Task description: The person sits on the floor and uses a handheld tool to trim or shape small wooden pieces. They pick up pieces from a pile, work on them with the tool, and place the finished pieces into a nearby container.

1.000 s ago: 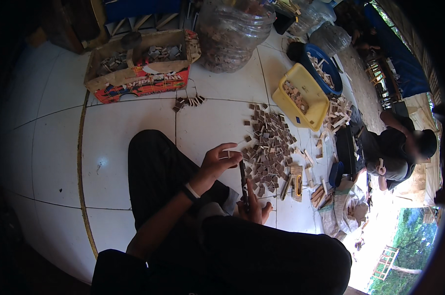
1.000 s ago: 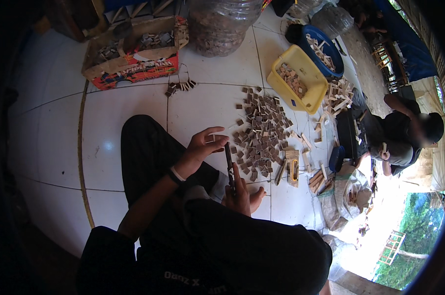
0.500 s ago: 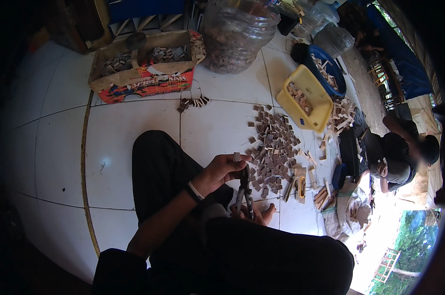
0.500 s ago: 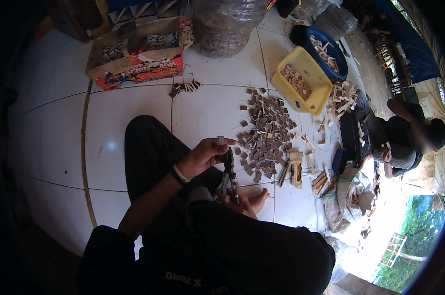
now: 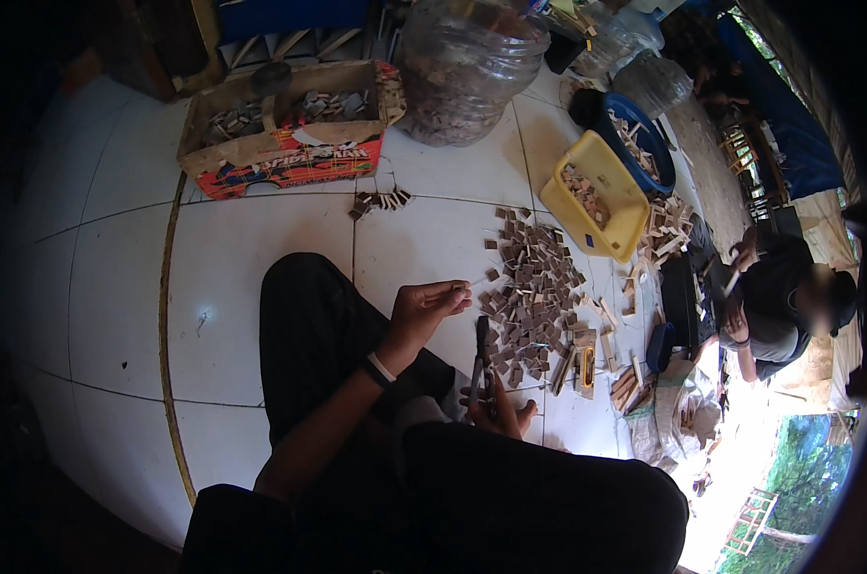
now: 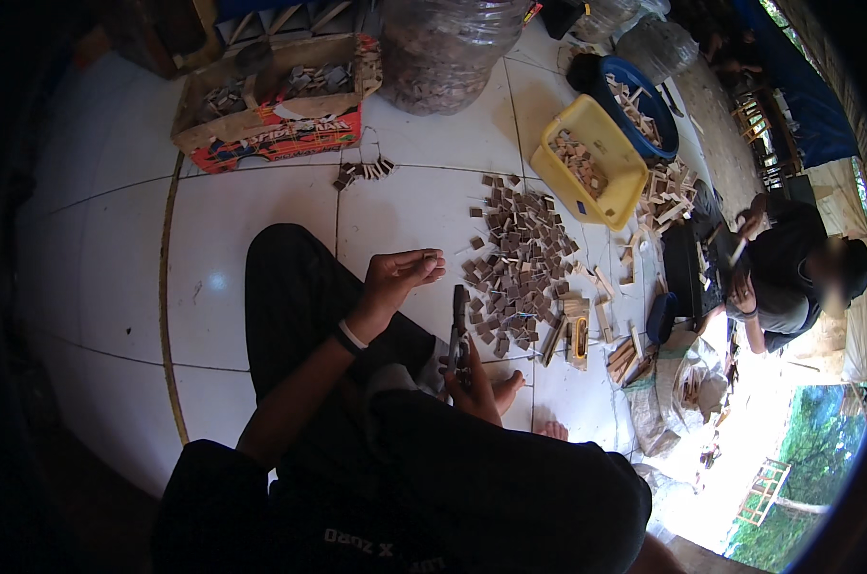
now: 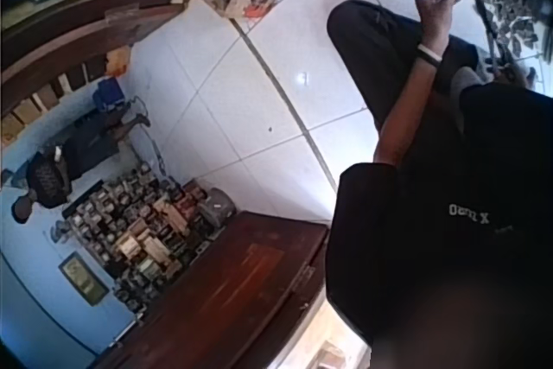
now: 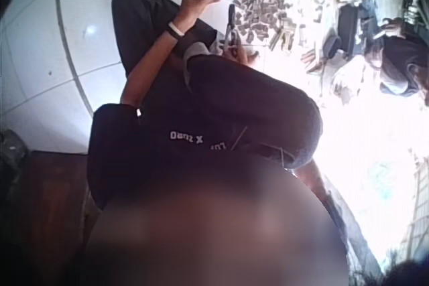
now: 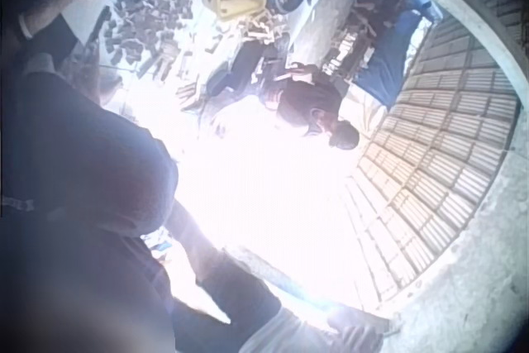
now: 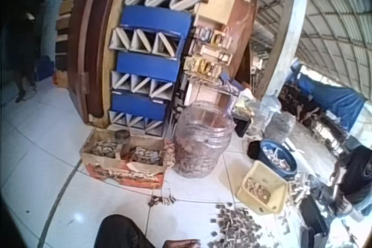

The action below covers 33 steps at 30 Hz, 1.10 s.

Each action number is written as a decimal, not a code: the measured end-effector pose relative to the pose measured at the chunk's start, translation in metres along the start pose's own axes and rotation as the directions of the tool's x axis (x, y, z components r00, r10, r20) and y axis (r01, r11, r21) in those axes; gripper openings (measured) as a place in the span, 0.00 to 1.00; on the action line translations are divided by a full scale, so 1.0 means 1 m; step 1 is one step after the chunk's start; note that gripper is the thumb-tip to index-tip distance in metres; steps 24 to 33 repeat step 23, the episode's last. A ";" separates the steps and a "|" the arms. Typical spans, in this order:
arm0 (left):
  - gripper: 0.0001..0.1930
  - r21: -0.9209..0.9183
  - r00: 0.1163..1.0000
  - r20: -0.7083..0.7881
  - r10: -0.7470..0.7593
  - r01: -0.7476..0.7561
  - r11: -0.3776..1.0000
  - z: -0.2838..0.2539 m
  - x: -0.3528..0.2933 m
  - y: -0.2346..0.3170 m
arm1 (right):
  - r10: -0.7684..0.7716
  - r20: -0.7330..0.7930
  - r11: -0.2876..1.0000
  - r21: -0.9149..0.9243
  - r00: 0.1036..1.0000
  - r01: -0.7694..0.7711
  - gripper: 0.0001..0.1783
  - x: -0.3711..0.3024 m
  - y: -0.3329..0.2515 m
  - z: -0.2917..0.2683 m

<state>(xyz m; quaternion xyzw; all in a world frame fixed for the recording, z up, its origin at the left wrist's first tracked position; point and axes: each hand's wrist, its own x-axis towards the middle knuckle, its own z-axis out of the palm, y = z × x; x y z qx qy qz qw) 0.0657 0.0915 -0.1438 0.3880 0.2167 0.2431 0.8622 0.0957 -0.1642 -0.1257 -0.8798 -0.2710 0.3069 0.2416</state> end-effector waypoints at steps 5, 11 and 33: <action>0.17 0.165 0.995 0.007 0.104 -0.104 0.981 0.015 -0.018 -0.009 | -0.323 -0.107 0.941 0.073 0.940 0.331 0.38 -0.011 -0.003 0.003; 0.15 0.271 0.983 -0.047 0.177 -0.158 0.949 0.025 -0.023 -0.023 | -0.508 -0.189 0.728 0.427 0.841 0.536 0.37 -0.003 -0.005 0.021; 0.12 0.271 0.943 -0.147 0.299 -0.252 0.929 0.030 -0.025 -0.035 | -0.201 0.041 0.805 0.576 0.979 0.141 0.40 -0.009 -0.020 0.007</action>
